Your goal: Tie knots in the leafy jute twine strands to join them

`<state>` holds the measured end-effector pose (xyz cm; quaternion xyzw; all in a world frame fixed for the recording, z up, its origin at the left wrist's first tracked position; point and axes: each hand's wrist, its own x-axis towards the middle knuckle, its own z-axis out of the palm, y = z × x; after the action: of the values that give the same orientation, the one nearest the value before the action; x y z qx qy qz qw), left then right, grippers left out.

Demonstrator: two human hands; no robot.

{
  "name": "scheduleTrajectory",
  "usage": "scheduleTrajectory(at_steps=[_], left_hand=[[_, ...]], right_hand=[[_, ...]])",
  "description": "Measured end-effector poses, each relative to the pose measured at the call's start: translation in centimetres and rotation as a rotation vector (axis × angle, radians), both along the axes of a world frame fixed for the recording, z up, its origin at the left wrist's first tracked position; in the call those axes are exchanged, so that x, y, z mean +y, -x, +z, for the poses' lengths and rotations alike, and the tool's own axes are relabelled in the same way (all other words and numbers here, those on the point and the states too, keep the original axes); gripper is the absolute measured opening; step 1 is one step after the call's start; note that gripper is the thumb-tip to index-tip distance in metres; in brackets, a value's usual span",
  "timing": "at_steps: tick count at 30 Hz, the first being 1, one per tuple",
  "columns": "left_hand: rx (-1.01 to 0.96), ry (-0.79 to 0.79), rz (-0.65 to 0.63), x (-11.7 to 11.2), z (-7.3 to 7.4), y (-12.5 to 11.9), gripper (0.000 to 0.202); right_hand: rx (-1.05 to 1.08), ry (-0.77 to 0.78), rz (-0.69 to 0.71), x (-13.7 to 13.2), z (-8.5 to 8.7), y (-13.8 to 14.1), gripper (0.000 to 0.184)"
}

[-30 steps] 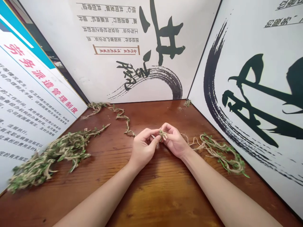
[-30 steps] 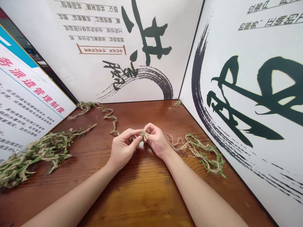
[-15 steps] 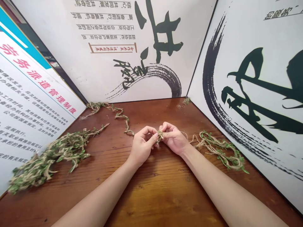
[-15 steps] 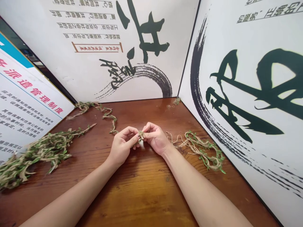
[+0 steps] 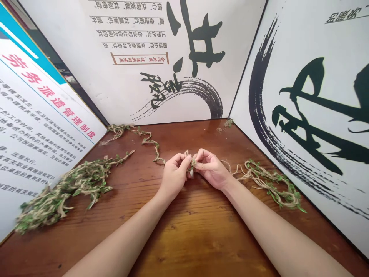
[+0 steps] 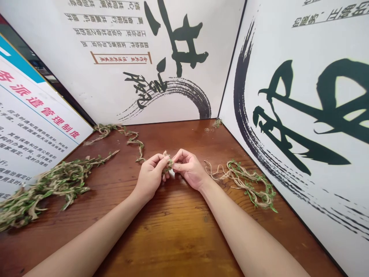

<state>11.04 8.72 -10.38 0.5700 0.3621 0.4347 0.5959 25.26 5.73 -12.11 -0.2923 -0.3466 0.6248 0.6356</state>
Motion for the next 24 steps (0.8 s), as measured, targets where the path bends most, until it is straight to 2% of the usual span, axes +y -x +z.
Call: scheduleTrajectory(at_steps=[5,10,14,20,24], left_hand=[[-0.105,0.011,0.058,0.23,-0.10,-0.01,0.028],[-0.171,0.031,0.099,0.37,-0.20,-0.09,0.027],[-0.190,0.061,0.079,0.46,-0.26,-0.02,0.028],[-0.135,0.032,-0.038,0.31,0.00,0.15,0.029],[-0.114,0.008,-0.023,0.16,0.16,-0.05,0.030]], right_hand=[[0.002,0.024,0.019,-0.01,0.12,0.14,0.019],[-0.025,0.076,-0.023,0.05,0.37,0.60,0.026],[-0.022,0.082,-0.003,0.04,0.46,0.75,0.030],[-0.066,0.031,0.106,0.02,0.42,0.53,0.021],[-0.023,0.034,0.066,0.11,0.29,0.40,0.020]])
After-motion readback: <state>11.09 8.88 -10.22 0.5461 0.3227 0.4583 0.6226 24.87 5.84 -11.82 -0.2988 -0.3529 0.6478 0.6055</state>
